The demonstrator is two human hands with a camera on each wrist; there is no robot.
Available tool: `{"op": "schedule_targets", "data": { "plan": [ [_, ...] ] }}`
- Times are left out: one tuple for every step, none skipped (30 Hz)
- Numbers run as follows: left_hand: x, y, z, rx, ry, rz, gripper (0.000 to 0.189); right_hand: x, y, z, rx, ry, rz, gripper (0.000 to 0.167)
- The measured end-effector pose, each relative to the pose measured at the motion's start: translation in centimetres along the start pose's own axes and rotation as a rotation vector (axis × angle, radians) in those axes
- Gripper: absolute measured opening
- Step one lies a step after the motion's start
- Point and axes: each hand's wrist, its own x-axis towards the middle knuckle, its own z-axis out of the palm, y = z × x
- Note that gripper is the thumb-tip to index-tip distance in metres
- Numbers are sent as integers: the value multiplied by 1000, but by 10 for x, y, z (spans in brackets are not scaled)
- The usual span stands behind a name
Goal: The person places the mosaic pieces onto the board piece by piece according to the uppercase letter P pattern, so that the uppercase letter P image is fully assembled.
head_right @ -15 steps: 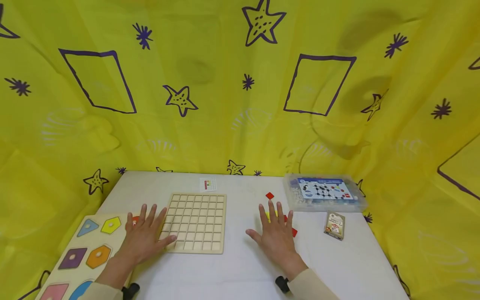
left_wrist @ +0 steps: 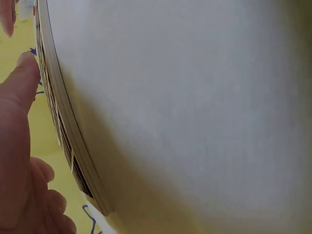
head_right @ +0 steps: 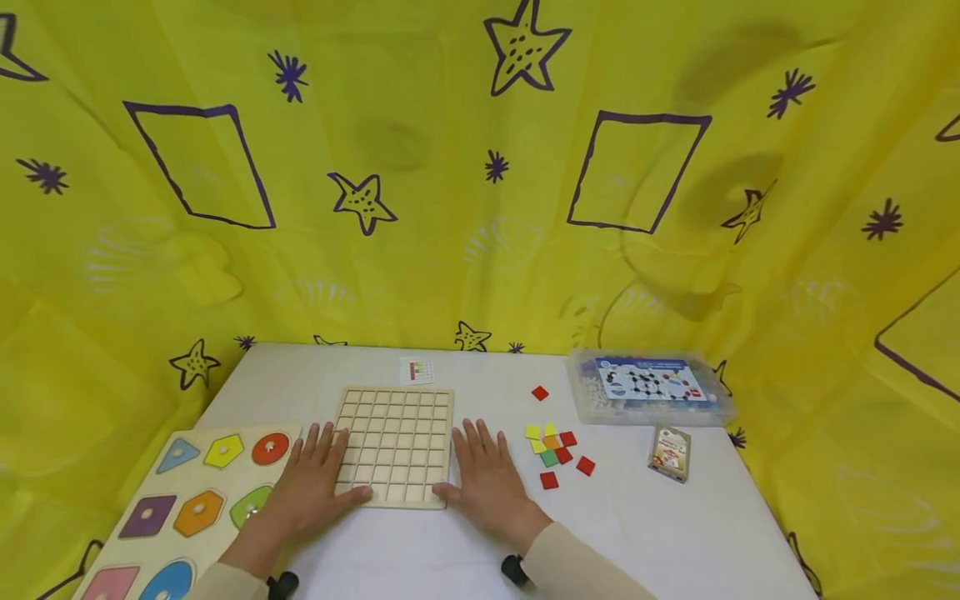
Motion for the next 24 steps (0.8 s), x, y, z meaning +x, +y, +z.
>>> {"op": "schedule_targets", "data": {
  "plan": [
    [0,1,1,-7,-14,-5,110,1,-3,1,-2,-20,-15,92],
    [1,1,2,-20,-21,-5,111,2,-6,3,-10,-42,-29,93],
    [1,2,3,-25,-33,-10,112,3,-8,4,-17,-61,-42,94],
    [2,2,3,-32,-43,-13,113,4,-10,5,-31,-83,-52,95],
    [2,2,4,-40,-54,-18,113,5,-12,6,-40,-103,-61,95],
    [2,3,4,-52,-64,-23,114,5,-13,7,-58,-125,-65,96],
    [2,3,4,-64,-73,-31,114,5,-14,8,-72,-145,-68,95],
    [2,3,4,-72,-82,-38,115,5,-15,9,-86,-160,-72,95],
    [2,3,5,-72,-97,-48,116,5,-15,9,-95,-173,-74,94],
    [2,3,5,-83,-104,-54,117,5,-16,9,-105,-185,-76,93],
    [1,4,5,-91,-112,-58,118,5,-16,9,-111,-192,-79,93],
    [1,4,5,-100,-120,-60,119,4,-16,7,-112,-200,-80,92],
    [1,4,4,-103,-132,-59,119,3,-16,6,-111,-206,-81,91],
    [1,5,4,-108,-141,-55,118,2,-16,5,-107,-211,-83,91],
    [1,5,3,-116,-150,-51,117,1,-15,4,-102,-213,-84,90],
    [0,6,2,-123,-161,-46,115,-1,-14,2,-93,-216,-84,90],
    [-1,7,1,-126,-173,-39,113,-3,-13,0,-79,-220,-83,89],
    [-2,8,0,-130,-185,-31,110,-6,-11,-2,-62,-223,-82,89],
    [-4,9,-1,-132,-198,-23,108,-8,-9,-3,-53,-226,-82,89],
    [-5,11,-2,-137,-207,-14,106,-11,-7,-4,-45,-228,-82,89],
    [-7,13,-3,-139,-216,-6,105,-14,-5,-5,-35,-229,-84,89],
    [-8,16,-3,-139,-224,5,104,-18,-3,-5,-24,-227,-84,88],
    [-10,18,-3,-140,-228,17,103,-21,0,-6,-19,-225,-85,88],
    [-11,21,-2,-140,-232,28,103,-25,2,-5,-17,-222,-85,88]
  ]
}}
